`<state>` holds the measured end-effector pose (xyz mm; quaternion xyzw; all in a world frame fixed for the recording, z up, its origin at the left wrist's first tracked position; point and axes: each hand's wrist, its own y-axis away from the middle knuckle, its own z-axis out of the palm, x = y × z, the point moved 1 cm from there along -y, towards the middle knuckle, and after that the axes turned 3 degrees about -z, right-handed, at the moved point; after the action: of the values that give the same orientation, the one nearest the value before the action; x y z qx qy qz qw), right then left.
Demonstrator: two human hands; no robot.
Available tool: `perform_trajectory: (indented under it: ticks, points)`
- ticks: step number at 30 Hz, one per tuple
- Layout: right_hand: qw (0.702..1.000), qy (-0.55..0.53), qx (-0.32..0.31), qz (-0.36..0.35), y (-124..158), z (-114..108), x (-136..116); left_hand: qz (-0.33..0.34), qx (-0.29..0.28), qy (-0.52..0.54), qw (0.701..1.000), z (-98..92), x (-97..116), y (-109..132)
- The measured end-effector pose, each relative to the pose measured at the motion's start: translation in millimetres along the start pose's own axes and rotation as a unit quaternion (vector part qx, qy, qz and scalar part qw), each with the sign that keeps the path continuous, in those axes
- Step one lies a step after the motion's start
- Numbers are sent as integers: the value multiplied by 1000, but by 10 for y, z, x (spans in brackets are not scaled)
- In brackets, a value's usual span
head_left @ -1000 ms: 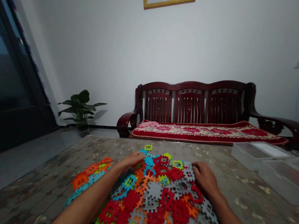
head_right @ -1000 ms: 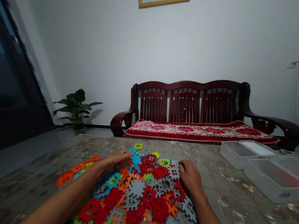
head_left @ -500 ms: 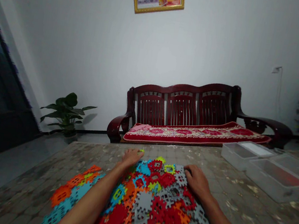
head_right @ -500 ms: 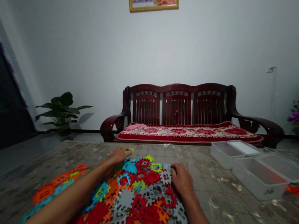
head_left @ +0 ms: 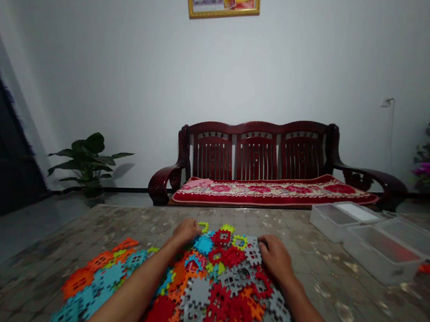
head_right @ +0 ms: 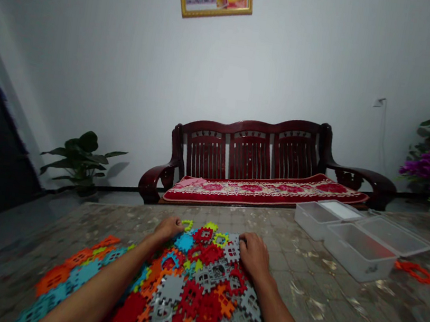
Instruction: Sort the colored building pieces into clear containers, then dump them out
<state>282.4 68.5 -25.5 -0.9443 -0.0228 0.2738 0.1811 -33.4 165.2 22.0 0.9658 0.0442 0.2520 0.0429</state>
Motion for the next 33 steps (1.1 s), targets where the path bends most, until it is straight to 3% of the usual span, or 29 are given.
perform_trajectory:
  ticks: [4,8,11,14,17,20,24,26,29,33]
  points:
    - [1000,1,0,1,3,-7,-14,7,-35,27,999,53,59,60]
    - [1000,3,-4,6,4,-25,-29,65,-48,75,994,108,254,199]
    - [1000,4,-5,6,2,-31,-26,127,-56,109,984,101,436,442]
    - [1000,7,-3,7,-1,-27,-10,190,-58,130,971,-8,494,861]
    - [1000,11,-6,6,-4,-22,1,227,-48,128,964,-186,265,1397]
    - [1000,14,-9,5,-5,-23,-5,263,3,8,965,-261,-277,1919]
    - [1000,16,-8,1,4,-31,-26,267,75,-169,946,-21,-1143,2385]
    - [1000,22,-7,-2,10,-34,-34,304,85,-212,925,171,-1423,2492]
    - [1000,29,-5,-4,16,-31,-33,345,129,-231,901,354,-1502,2527]
    - [1000,23,-5,-6,14,-17,-15,359,133,-224,897,322,-1163,2443]
